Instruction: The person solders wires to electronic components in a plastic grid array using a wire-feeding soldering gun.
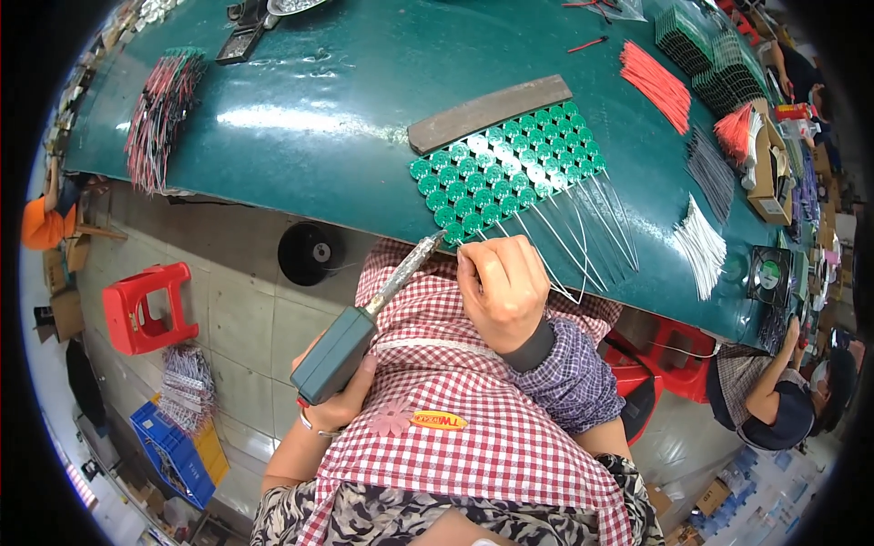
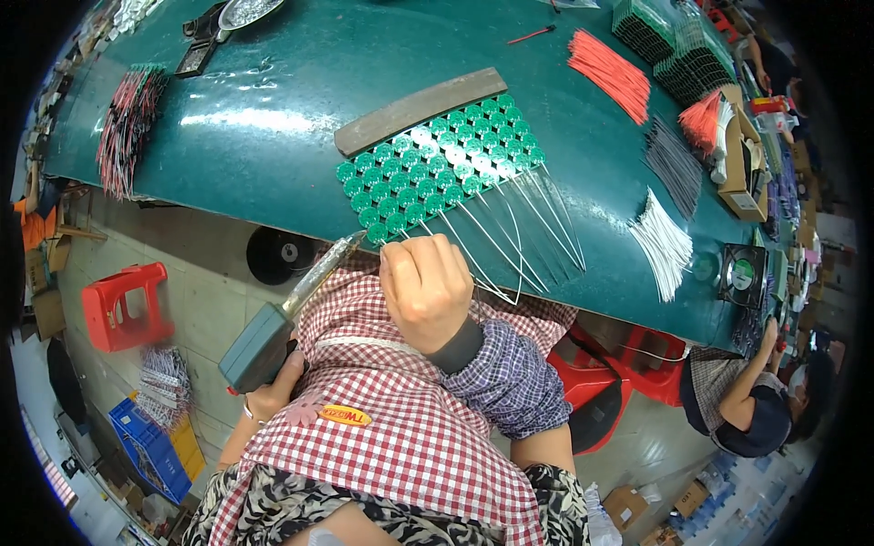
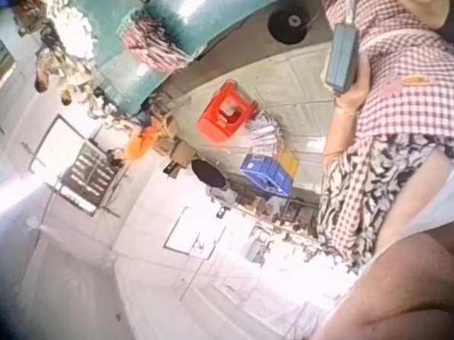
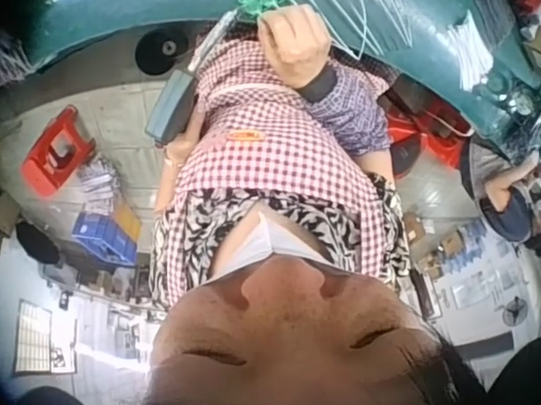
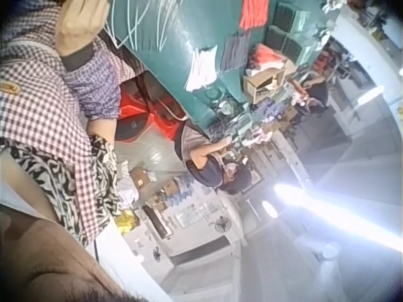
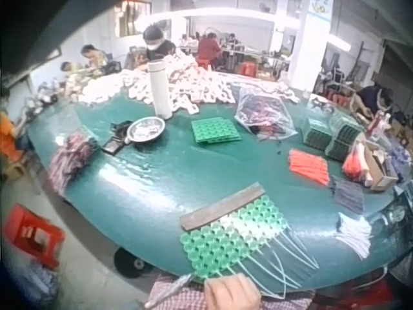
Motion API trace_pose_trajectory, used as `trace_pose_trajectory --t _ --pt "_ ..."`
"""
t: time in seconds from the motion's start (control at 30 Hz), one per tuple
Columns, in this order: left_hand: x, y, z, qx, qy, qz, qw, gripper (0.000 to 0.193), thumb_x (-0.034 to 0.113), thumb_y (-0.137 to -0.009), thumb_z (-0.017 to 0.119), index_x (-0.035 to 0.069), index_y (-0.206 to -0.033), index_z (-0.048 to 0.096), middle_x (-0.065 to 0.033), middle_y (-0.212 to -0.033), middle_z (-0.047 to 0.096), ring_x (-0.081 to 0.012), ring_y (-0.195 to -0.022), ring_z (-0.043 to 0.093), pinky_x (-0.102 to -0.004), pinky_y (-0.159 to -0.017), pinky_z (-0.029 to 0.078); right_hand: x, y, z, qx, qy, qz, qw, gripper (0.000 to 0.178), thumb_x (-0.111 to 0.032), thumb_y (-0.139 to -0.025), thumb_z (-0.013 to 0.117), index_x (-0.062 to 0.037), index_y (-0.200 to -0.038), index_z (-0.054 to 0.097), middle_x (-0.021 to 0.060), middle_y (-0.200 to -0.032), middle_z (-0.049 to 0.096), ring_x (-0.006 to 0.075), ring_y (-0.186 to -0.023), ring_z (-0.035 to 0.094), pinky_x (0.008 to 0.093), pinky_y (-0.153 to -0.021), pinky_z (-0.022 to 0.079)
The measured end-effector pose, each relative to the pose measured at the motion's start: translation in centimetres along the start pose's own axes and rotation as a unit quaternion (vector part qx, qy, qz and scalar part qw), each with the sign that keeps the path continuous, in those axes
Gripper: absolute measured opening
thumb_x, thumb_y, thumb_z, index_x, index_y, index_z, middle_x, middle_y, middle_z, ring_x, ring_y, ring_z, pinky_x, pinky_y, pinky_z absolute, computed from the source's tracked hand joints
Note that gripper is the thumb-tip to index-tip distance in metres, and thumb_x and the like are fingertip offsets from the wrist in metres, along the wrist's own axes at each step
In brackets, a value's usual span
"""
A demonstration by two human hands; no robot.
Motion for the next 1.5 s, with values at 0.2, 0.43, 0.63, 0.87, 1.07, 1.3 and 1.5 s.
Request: trace_pose_trajectory --t 0.2,0.43,0.63,0.87,1.07,1.3,1.5 --pt "-0.4 0.4 0.1 -0.004 0.04 -0.025 0.999 0.028 0.0 -0.079 0.076 -0.004 -0.105 0.071 -0.0149 -0.094 0.072 -0.025 -0.076 0.07 -0.033 -0.07 0.055 -0.1 0.1 -0.1 0.0 -0.003 0.003 1.0 0.027 0.008 -0.069 0.077 -0.0027 -0.091 0.066 0.0093 -0.082 0.062 0.0274 -0.072 0.061 0.0382 -0.062 0.049" --pt "-0.8 0.3 0.5 0.05 0.222 -0.112 0.967 0.042 -0.003 -0.086 0.066 -0.004 -0.127 0.058 -0.013 -0.107 0.066 -0.0152 -0.063 0.056 -0.0303 -0.056 0.047 -0.5 0.1 -0.2 0.0 -0.007 0.006 1.0 0.025 0.008 -0.069 0.077 -0.002 -0.09 0.066 0.0097 -0.082 0.063 0.0276 -0.072 0.061 0.0379 -0.061 0.05" --pt "1.3 -4.6 2.1 0.124 0.415 -0.168 0.886 0.048 0.0 -0.083 0.062 -0.006 -0.129 0.053 -0.0194 -0.116 0.064 -0.019 -0.061 0.057 -0.031 -0.054 0.049 -0.3 0.1 -0.2 0.002 -0.003 0.007 1.0 0.025 0.009 -0.07 0.076 -0.0014 -0.091 0.066 0.0098 -0.082 0.062 0.0275 -0.072 0.061 0.0379 -0.061 0.05" --pt "0.7 -7.1 3.2 0.06 0.53 -0.188 0.825 0.047 0.0 -0.081 0.063 -0.004 -0.128 0.055 -0.0178 -0.117 0.064 -0.0303 -0.11 0.064 -0.0502 -0.091 0.059 -0.3 -1.4 -3.6 -0.038 -0.007 0.038 0.999 0.028 -0.003 -0.078 0.076 -0.0025 -0.105 0.067 0.0114 -0.096 0.062 0.0295 -0.088 0.061 0.0397 -0.074 0.051" --pt "1.2 -8.7 4.4 0.032 0.571 -0.164 0.804 0.041 0.001 -0.082 0.061 -0.003 -0.122 0.061 -0.016 -0.118 0.065 -0.0346 -0.131 0.054 -0.0622 -0.107 0.048 7.3 -4.6 -11.2 -0.083 0.128 0.098 0.983 0.044 -0.008 -0.083 0.077 -0.0024 -0.124 0.063 0.0227 -0.125 0.058 0.0403 -0.113 0.058 0.0454 -0.096 0.048" --pt "2.7 -10.3 5.5 0.039 0.53 -0.142 0.835 0.059 -0.007 -0.081 0.059 0.0 -0.139 0.049 -0.016 -0.12 0.065 -0.0325 -0.132 0.053 -0.0624 -0.108 0.047 13.0 -5.1 -7.7 -0.178 0.053 0.093 0.978 0.062 -0.019 -0.08 0.082 -0.0075 -0.137 0.058 0.0269 -0.142 0.049 0.044 -0.128 0.049 0.0465 -0.109 0.041" --pt "3.4 -11.3 6.3 0.042 0.497 -0.164 0.851 0.054 -0.007 -0.079 0.068 -0.002 -0.131 0.056 -0.0157 -0.122 0.065 -0.0286 -0.129 0.056 -0.0518 -0.106 0.05 12.6 -4.9 -5.9 -0.189 0.031 0.104 0.976 0.06 -0.017 -0.075 0.085 -0.0064 -0.13 0.064 0.027 -0.139 0.05 0.0443 -0.124 0.049 0.0478 -0.107 0.042"
Point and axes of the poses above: each hand's wrist, its own y-axis away from the middle knuckle, its own z-axis out of the palm, x = y × z, the point moved 4 cm from there along -y, towards the middle knuckle
